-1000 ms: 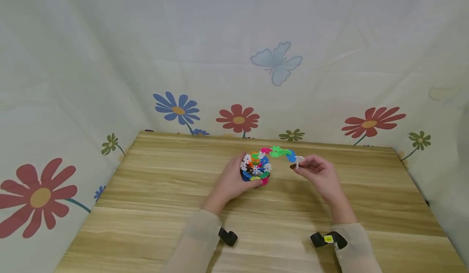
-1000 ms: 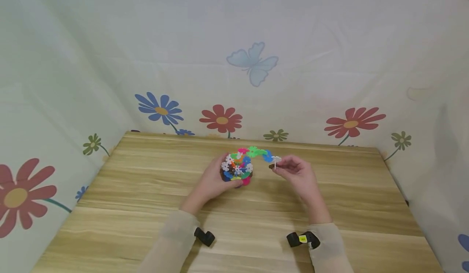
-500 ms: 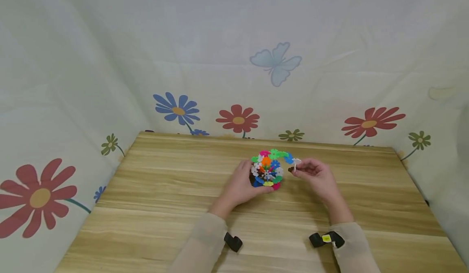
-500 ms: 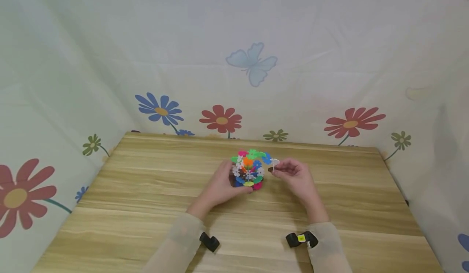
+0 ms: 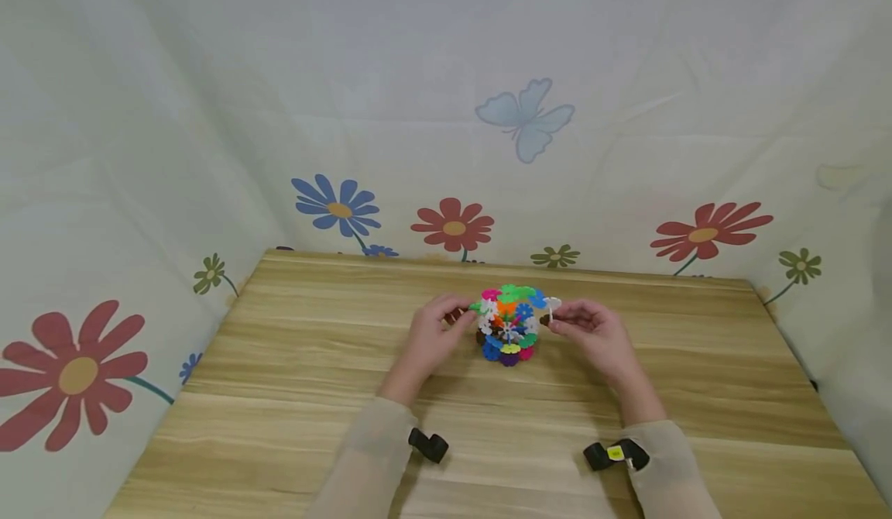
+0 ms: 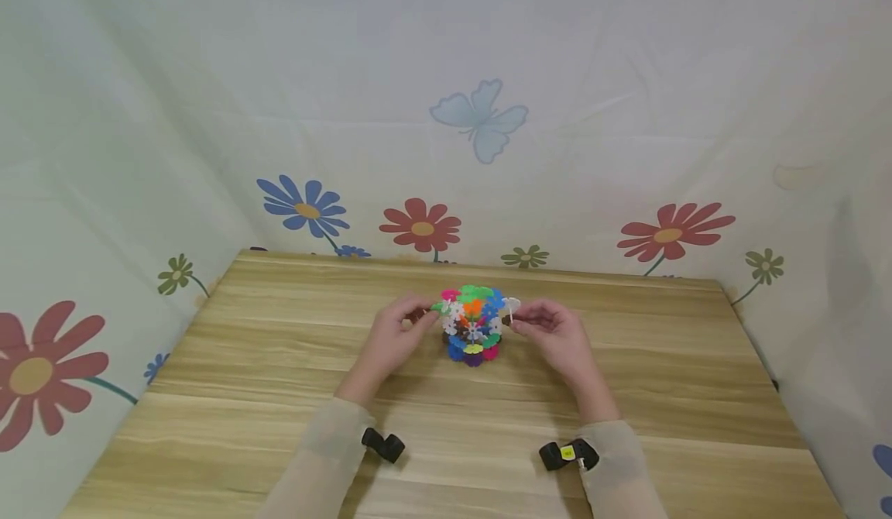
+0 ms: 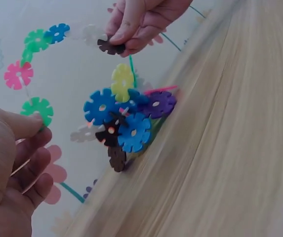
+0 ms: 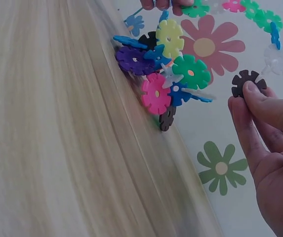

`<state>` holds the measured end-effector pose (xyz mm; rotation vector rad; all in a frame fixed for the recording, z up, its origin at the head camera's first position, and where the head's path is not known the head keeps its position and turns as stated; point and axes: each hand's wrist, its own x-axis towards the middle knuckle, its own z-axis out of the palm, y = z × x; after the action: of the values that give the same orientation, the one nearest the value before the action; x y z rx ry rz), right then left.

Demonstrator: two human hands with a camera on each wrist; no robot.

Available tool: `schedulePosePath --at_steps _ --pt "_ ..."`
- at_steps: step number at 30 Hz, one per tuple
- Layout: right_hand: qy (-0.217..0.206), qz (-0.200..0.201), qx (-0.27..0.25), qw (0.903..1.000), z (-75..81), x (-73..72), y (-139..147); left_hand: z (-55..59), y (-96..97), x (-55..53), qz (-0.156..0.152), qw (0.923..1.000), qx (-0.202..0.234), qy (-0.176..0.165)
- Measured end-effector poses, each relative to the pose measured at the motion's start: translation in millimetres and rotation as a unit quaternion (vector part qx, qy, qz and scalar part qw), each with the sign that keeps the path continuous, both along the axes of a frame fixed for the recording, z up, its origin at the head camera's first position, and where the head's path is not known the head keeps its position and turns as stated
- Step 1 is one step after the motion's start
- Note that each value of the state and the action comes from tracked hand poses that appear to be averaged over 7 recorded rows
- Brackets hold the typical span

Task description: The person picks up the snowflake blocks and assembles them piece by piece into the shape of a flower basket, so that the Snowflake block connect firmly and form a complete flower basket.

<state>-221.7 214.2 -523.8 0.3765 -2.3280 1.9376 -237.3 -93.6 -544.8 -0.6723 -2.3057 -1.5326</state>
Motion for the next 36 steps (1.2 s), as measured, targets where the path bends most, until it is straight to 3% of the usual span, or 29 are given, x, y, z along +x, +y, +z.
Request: schedulePosePath --at_steps 9,27,36 --pt "0.022 -0.001 0.048 0.9986 1.5 0.9 -9 -4.1 -10.6 -1.5 0.025 0.9992 -0.032 -0.006" --pt "0.034 -0.016 0.063 0.9973 -6.6 -3.1 -7 -10.1 -6.3 -3.9 0.005 0.9990 -0.041 -0.013" --pt "0.007 0.000 0.007 0.9999 -8.3 -4.3 -6 -9.6 -1.2 -1.9 -0.007 0.9992 -0.027 -0.028"
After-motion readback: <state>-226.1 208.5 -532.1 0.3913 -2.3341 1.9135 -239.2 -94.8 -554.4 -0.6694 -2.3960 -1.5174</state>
